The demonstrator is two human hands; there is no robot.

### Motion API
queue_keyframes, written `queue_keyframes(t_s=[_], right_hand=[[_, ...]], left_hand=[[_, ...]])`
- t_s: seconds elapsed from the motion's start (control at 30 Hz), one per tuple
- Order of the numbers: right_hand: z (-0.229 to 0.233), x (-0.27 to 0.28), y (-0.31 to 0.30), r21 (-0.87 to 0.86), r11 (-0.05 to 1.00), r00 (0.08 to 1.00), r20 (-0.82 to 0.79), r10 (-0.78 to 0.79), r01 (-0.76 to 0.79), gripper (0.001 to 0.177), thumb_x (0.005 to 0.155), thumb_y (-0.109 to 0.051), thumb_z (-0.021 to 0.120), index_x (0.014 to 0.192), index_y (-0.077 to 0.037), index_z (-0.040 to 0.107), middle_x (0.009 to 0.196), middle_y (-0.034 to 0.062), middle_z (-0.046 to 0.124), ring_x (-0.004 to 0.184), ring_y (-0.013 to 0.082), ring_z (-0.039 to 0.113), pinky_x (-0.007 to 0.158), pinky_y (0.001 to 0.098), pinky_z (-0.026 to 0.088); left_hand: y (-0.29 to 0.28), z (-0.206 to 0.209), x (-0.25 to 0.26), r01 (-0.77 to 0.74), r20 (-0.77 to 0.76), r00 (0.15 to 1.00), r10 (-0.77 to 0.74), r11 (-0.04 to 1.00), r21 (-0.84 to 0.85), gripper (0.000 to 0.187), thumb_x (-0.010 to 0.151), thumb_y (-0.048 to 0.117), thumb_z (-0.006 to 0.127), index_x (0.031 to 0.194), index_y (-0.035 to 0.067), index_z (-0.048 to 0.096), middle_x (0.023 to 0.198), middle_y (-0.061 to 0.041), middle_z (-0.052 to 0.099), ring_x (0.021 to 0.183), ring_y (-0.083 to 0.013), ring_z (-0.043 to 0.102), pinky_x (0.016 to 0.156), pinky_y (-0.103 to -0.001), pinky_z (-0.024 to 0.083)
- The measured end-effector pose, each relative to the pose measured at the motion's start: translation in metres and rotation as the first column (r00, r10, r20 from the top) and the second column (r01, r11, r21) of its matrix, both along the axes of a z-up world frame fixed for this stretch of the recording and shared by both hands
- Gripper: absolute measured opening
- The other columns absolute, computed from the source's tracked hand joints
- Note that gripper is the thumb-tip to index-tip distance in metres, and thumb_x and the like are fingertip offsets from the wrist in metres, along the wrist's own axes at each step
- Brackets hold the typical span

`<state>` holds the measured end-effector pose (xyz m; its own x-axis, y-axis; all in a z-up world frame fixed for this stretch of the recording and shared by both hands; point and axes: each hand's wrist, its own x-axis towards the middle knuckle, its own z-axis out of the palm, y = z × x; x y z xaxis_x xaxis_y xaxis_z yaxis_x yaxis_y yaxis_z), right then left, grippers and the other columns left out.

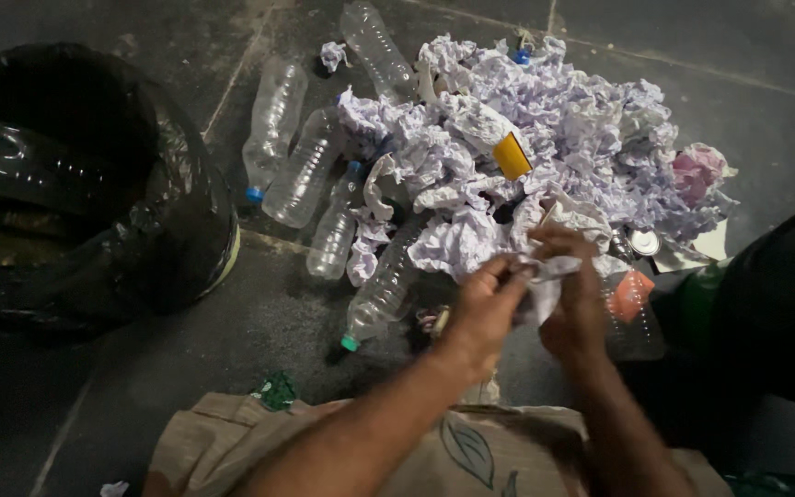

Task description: The person sits on a tiled floor and sorts through a pile of waste, picking up crumpled pieces of paper and plastic bottles. They separate the paper from the bottles, placing the paper into a black bag on the right and stacking the bottles on the left.

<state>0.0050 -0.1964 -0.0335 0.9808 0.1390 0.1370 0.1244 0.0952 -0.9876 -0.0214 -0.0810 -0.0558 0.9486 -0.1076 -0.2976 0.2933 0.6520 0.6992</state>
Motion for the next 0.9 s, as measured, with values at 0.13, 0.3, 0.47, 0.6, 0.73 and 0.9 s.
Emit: queue_keyframes(t_s=[0.13,0.3,0.47,0.6,0.73,0.9], right_hand=[[0.035,-0.019,0.03,-0.742,0.666,0.784,0.455,0.423,0.071,0.083,0.067,-0.004,0.076,0.145,-0.001,0.046,0.154,0.0286,0.032,0.141,0.0459,0.033,0.114,0.051,0.035],[0.038,-0.013,0.028,-0.757,0.653,0.764,0.408,0.501,-0.023,0.087,0.065,-0.002,0.08,0.145,-0.005,0.047,0.152,0.022,0.043,0.143,0.0445,0.039,0.115,0.0522,0.038],[-0.006,0.005,0.001,-0.612,0.768,0.888,0.44,0.131,0.189,0.04,0.079,0.006,0.073,0.117,-0.009,0.068,0.133,0.0123,0.063,0.122,0.0289,0.064,0.093,0.0331,0.061],[-0.037,0.003,-0.029,-0.051,0.991,0.974,0.2,-0.11,0.123,0.006,0.099,0.005,0.064,0.102,0.0,0.065,0.112,0.0125,0.064,0.099,0.0195,0.063,0.09,0.0289,0.056],[-0.036,-0.003,-0.022,0.356,0.934,0.996,-0.084,-0.006,0.035,0.003,0.111,0.001,0.056,0.113,0.002,0.059,0.12,0.0183,0.06,0.101,0.0239,0.059,0.085,0.0324,0.051],[0.022,-0.016,0.021,0.009,0.985,0.985,0.022,0.17,-0.17,0.048,0.095,-0.004,0.047,0.142,-0.011,0.056,0.153,0.0104,0.042,0.138,0.0278,0.049,0.11,0.0382,0.05]], left_hand=[[0.027,-0.013,0.015,-0.152,-0.206,0.961,0.185,0.974,0.165,0.021,0.097,0.005,0.053,0.11,0.009,0.069,0.103,-0.003,0.071,0.09,-0.0147,0.065,0.077,-0.035,0.057],[0.029,-0.009,0.007,-0.16,-0.265,0.953,0.149,0.987,-0.02,0.028,0.094,0.007,0.049,0.116,0.017,0.064,0.1,-0.005,0.065,0.083,-0.0189,0.063,0.068,-0.039,0.053],[0.001,0.009,-0.007,0.048,-0.013,0.999,-0.047,0.994,0.095,0.033,0.102,0.015,0.06,0.134,0.007,0.061,0.112,-0.007,0.065,0.093,-0.0158,0.056,0.081,-0.033,0.047],[-0.005,0.03,-0.023,0.008,0.333,0.926,-0.18,0.889,0.458,0.042,0.102,0.015,0.063,0.141,0.006,0.053,0.123,-0.007,0.065,0.115,-0.0185,0.064,0.099,-0.035,0.052],[0.004,0.035,-0.012,-0.117,0.369,0.921,-0.122,0.819,0.562,0.035,0.098,0.002,0.06,0.131,0.008,0.068,0.124,-0.011,0.065,0.116,-0.0212,0.067,0.102,-0.033,0.055],[0.034,0.026,0.015,-0.059,-0.01,0.998,0.065,0.951,0.302,0.023,0.092,0.002,0.066,0.114,0.009,0.069,0.11,-0.008,0.073,0.1,-0.0207,0.071,0.081,-0.033,0.063]])
